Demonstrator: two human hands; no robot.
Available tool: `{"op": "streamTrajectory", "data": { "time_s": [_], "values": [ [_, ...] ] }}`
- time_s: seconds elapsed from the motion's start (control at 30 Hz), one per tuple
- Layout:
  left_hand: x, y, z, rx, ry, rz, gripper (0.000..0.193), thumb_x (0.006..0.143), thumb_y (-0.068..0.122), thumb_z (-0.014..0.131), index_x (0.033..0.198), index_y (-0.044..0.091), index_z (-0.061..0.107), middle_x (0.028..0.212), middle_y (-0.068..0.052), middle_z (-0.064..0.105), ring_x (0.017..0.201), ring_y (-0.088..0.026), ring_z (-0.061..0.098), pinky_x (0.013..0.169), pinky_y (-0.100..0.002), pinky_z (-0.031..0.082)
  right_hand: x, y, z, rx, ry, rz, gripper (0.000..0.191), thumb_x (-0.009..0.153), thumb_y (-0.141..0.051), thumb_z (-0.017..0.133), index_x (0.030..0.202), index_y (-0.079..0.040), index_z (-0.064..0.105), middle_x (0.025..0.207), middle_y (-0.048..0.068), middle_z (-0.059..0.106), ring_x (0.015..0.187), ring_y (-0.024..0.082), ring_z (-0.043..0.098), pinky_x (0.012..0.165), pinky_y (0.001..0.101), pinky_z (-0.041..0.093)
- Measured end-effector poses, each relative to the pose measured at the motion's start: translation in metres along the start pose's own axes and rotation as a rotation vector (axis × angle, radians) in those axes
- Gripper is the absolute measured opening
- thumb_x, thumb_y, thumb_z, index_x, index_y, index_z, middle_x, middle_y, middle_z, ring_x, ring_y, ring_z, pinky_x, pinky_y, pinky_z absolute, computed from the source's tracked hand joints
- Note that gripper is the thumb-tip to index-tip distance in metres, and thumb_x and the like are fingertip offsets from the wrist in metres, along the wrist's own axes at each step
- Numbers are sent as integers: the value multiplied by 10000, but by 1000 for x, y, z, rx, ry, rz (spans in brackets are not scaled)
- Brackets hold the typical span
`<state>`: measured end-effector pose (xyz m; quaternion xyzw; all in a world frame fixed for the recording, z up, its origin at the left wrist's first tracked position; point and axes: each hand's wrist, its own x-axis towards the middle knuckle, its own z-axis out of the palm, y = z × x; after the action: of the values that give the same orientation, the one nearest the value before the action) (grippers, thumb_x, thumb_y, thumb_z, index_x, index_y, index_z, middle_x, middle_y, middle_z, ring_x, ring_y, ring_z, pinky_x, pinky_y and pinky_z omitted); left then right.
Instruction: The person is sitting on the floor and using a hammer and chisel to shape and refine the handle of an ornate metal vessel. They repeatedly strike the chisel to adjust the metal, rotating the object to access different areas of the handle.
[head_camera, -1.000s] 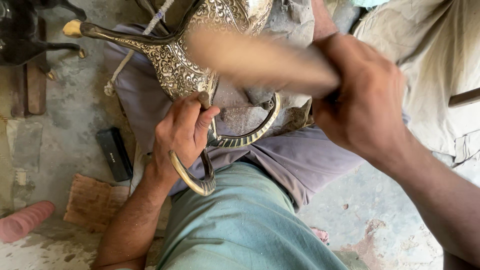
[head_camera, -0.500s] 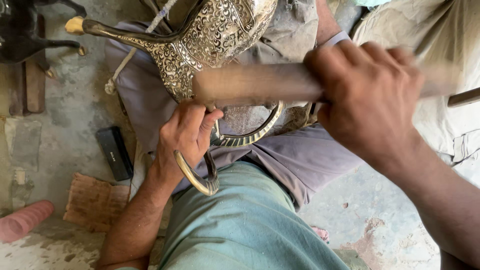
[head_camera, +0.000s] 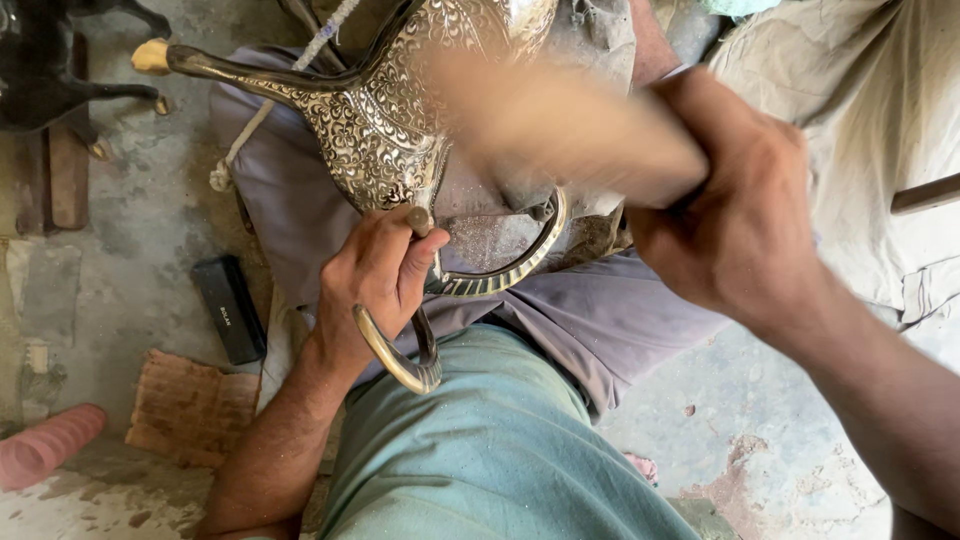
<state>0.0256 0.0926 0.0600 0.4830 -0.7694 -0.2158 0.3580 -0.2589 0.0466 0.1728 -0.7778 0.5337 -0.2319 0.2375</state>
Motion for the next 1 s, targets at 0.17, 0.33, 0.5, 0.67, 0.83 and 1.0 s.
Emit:
{"op": "streamTrajectory", "data": {
  "time_s": [0.17,0.33,0.5,0.67,0.83,1.0],
  "values": [
    [1,-4,0,-40,-26,-27,218,1045,186,728,1066,3,611,964,-146,661,842,-313,692,688,-415,567,5,0,7,-419,3,-51,205,946,-52,653,1147,-83,626,983,87,691,825,193,642,733,393,543],
    [-4,-4,0,-10,-20,-17,219,1039,188,728,1071,-3,627,973,-153,674,853,-327,696,686,-422,562,4,-2,2,-626,-108,-46,145,926,-150,699,1059,-136,645,857,22,685,744,165,646,722,390,552],
    [-4,-6,2,-25,2,-39,244,1035,205,744,1010,7,604,950,-149,668,832,-318,695,683,-420,565,5,-2,8,-918,-101,-143,167,856,-99,748,1008,-128,685,787,40,696,683,195,640,729,408,535],
    [-4,-6,-1,-55,-7,1,217,1064,186,689,1144,-4,622,1067,-161,687,921,-329,708,732,-411,585,3,-2,4,-771,-120,-111,110,975,-149,714,1069,-112,671,860,57,694,717,192,629,734,403,506],
    [-4,-7,-2,-83,-9,31,197,1072,202,689,1101,24,609,1046,-127,690,909,-315,718,735,-404,597,5,-7,7,-377,-80,-82,224,907,-81,637,1131,-94,626,962,78,669,812,189,622,762,376,507],
    [-4,-12,-3,-73,-62,10,222,1058,220,689,1085,9,625,988,-140,681,854,-304,712,686,-393,581,9,-4,6,-299,-108,58,340,760,28,612,1092,-41,636,930,112,680,784,228,638,670,413,532]
  ]
}}
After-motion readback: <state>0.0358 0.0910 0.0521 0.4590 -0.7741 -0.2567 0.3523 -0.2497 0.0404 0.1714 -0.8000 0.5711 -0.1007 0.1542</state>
